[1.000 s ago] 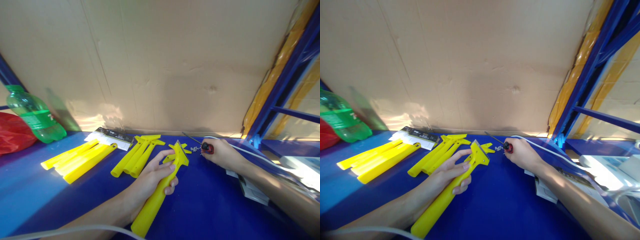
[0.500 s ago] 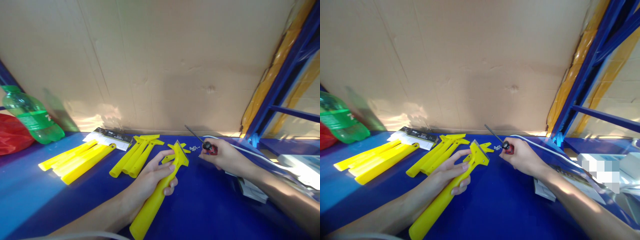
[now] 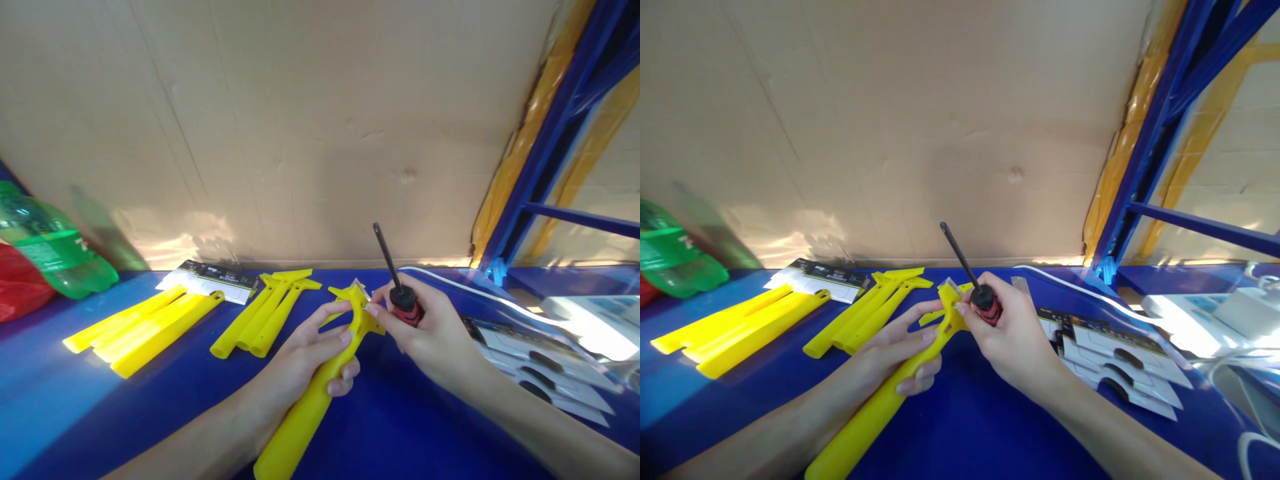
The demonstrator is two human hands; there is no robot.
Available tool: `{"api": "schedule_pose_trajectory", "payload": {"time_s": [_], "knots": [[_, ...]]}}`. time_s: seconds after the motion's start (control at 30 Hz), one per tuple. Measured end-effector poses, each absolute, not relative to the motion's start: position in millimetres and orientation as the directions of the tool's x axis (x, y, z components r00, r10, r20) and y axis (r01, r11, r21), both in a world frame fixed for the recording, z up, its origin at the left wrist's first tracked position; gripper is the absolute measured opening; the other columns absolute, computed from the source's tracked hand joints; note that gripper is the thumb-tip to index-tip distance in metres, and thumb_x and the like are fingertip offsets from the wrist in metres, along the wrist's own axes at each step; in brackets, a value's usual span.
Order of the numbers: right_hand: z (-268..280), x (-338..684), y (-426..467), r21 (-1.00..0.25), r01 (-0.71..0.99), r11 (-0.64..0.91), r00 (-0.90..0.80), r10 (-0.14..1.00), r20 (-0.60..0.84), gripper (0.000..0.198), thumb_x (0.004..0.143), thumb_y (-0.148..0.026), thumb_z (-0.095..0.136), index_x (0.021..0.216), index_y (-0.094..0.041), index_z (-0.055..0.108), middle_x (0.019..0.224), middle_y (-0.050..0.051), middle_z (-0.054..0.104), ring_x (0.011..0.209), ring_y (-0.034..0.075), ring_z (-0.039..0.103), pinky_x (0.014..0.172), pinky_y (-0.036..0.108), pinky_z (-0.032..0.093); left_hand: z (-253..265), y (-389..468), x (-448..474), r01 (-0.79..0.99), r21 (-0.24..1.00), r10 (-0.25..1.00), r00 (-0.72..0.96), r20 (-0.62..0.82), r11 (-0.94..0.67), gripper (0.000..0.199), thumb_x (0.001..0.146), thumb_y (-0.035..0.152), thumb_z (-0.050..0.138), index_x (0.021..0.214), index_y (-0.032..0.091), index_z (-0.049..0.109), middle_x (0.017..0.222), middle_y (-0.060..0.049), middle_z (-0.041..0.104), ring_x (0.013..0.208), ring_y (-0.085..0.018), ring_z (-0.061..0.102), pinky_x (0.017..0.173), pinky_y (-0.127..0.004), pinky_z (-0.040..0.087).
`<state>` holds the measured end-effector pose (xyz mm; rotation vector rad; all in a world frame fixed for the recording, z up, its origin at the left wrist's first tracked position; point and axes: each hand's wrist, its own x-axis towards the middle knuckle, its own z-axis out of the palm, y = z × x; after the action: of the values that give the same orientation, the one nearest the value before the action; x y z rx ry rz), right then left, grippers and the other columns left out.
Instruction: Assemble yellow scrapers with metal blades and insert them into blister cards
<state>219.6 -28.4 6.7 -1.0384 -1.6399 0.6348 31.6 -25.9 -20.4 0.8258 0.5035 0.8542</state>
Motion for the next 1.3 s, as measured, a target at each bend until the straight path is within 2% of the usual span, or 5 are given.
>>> {"api": "schedule_pose_trajectory", "payload": {"time_s": [0.27,0.47,0.87,1.1,1.3], "knots": [[3,222,-30,-0.786,0.371,0.494,-0.073,0.860,0.505,0.011,0.088,-0.027,0.066,0.081,-0.021,0.059,0.067,-0.003,0.057,0.056,0.012,0.050,0.053,0.024,0.043,-20,-29,31,-0.429,0.804,0.793,0.603,-0.085,0.412,0.035,0.090,0.022,0.076,0.118,0.022,0.054,0.075,0.003,0.061,0.040,-0.003,0.049,0.041,-0.016,0.027],[0,223,-30,-0.872,0.260,0.414,-0.097,0.910,0.403,0.016,0.088,-0.033,0.069,0.082,-0.021,0.059,0.069,-0.004,0.058,0.043,0.008,0.046,0.041,0.023,0.037,-20,-28,32,-0.431,0.809,0.806,0.586,-0.085,0.399,0.042,0.085,0.022,0.081,0.117,0.022,0.054,0.076,0.004,0.060,0.041,-0.004,0.050,0.041,-0.016,0.027],[6,228,-31,-0.917,0.171,0.359,-0.146,0.930,0.337,0.024,0.084,-0.033,0.077,0.078,-0.022,0.056,0.067,-0.006,0.058,0.040,0.007,0.047,0.036,0.022,0.035,-15,-32,31,-0.420,0.818,0.800,0.595,-0.078,0.392,0.036,0.088,0.021,0.077,0.118,0.024,0.057,0.081,0.001,0.063,0.046,-0.005,0.055,0.042,-0.016,0.030],[11,233,-31,-0.916,0.277,0.289,-0.133,0.956,0.261,0.034,0.077,-0.044,0.083,0.080,-0.022,0.057,0.052,-0.010,0.048,0.037,0.009,0.043,0.036,0.024,0.031,-14,-36,32,-0.379,0.851,0.805,0.587,-0.081,0.362,0.033,0.090,0.021,0.074,0.119,0.023,0.059,0.083,0.002,0.062,0.048,-0.005,0.055,0.043,-0.016,0.033],[11,234,-31,-0.816,0.425,0.392,-0.140,0.919,0.369,0.019,0.085,-0.036,0.073,0.079,-0.022,0.061,0.063,-0.004,0.056,0.050,0.013,0.048,0.048,0.026,0.039,-12,-37,31,-0.330,0.874,0.798,0.594,-0.101,0.357,0.033,0.091,0.020,0.073,0.121,0.022,0.059,0.080,0.001,0.060,0.056,-0.008,0.059,0.045,-0.017,0.032]]}}
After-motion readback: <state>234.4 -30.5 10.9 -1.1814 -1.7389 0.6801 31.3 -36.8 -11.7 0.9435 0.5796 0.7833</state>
